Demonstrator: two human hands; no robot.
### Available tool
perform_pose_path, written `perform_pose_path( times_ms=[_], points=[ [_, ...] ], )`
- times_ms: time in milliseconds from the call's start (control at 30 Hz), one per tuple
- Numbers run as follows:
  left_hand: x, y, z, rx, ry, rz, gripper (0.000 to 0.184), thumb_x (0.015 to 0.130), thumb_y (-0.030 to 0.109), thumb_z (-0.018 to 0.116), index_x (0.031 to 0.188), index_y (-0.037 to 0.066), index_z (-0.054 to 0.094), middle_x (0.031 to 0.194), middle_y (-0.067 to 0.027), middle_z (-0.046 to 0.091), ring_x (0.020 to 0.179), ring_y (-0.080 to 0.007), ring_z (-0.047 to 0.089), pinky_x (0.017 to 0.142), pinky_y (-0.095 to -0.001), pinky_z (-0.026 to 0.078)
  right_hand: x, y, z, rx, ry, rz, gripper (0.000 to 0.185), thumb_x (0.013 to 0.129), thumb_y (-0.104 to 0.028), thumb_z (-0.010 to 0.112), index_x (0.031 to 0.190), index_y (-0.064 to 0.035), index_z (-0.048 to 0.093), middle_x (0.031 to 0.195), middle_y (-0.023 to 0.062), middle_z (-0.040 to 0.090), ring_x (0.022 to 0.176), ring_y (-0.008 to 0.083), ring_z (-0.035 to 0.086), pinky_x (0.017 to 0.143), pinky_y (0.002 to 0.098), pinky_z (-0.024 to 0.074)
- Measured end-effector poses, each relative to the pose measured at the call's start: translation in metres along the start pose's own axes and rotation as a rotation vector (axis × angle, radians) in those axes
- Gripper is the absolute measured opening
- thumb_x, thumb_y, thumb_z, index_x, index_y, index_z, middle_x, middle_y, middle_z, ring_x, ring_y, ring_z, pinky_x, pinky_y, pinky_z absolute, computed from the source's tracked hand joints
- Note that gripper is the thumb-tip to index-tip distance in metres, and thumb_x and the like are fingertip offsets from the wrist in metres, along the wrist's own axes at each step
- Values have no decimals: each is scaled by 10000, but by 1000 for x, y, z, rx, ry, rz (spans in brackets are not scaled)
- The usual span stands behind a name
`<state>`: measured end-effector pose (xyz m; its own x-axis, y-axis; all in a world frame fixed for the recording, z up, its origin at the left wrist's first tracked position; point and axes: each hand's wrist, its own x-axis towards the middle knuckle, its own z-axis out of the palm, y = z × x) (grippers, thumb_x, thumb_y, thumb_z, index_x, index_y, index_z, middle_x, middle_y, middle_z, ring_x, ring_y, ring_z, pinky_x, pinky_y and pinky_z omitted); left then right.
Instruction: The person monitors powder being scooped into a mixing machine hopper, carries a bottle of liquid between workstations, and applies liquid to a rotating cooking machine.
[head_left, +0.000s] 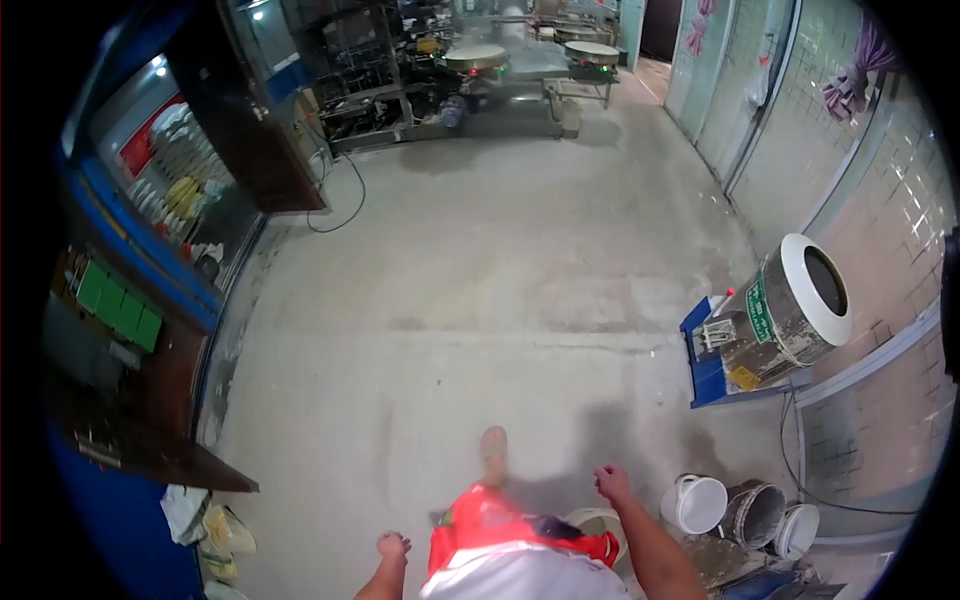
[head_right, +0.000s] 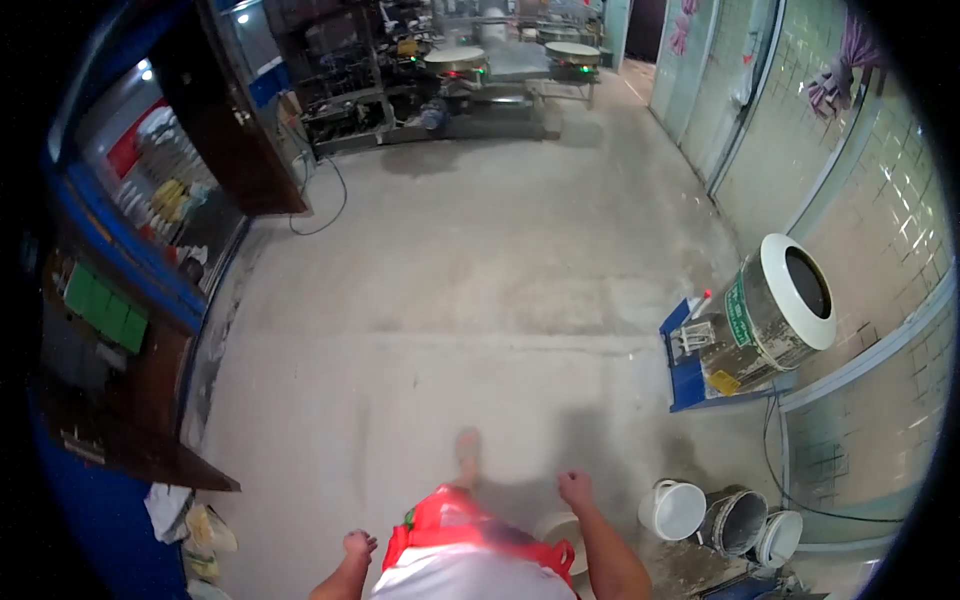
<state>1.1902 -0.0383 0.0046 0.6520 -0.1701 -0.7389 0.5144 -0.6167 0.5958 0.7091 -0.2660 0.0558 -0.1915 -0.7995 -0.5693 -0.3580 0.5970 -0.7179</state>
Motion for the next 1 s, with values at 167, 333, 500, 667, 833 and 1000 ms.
perform_pose_path(
  times_ms=[167,333,500,667,833,1000],
  points=[
    [109,162,141,337,-134,151,176,753,71,433,909,-8,447,707,-124,499,502,-243,519,372,-298,408,34,30,-15,71,108,354,141,720,-132,514,663,-4,532,514,91,503,397,162,471,338,279,353],
    [82,379,358,195,-360,266,261,742,32,408,997,-14,427,700,-93,495,483,-180,493,376,-264,395,59,-2,-19,414,285,576,107,726,-119,512,691,-19,528,518,74,489,386,154,449,324,267,336],
    [25,517,570,203,-466,418,299,760,29,401,1055,-15,387,747,-95,492,553,-167,509,430,-246,415,161,37,5,185,191,706,120,675,-164,529,687,-68,599,625,85,577,510,203,545,485,334,438],
    [56,533,708,249,-516,367,177,771,51,411,947,39,409,706,-70,468,533,-155,477,418,-252,395,323,-93,-61,-799,-27,164,134,668,-186,502,680,-89,595,664,99,579,628,248,559,564,367,444],
    [47,554,807,386,-375,159,81,739,58,369,781,23,428,630,-83,435,455,-175,466,366,-261,384,557,-170,-158,-66,374,63,153,719,-159,509,634,-31,523,542,81,519,421,164,475,382,296,382],
    [19,608,937,420,-301,134,228,715,28,388,936,14,442,672,-99,456,480,-182,488,380,-259,404,753,-311,-286,94,555,-103,170,729,-178,511,653,-26,516,536,55,508,421,122,469,376,248,369]
  ],
)
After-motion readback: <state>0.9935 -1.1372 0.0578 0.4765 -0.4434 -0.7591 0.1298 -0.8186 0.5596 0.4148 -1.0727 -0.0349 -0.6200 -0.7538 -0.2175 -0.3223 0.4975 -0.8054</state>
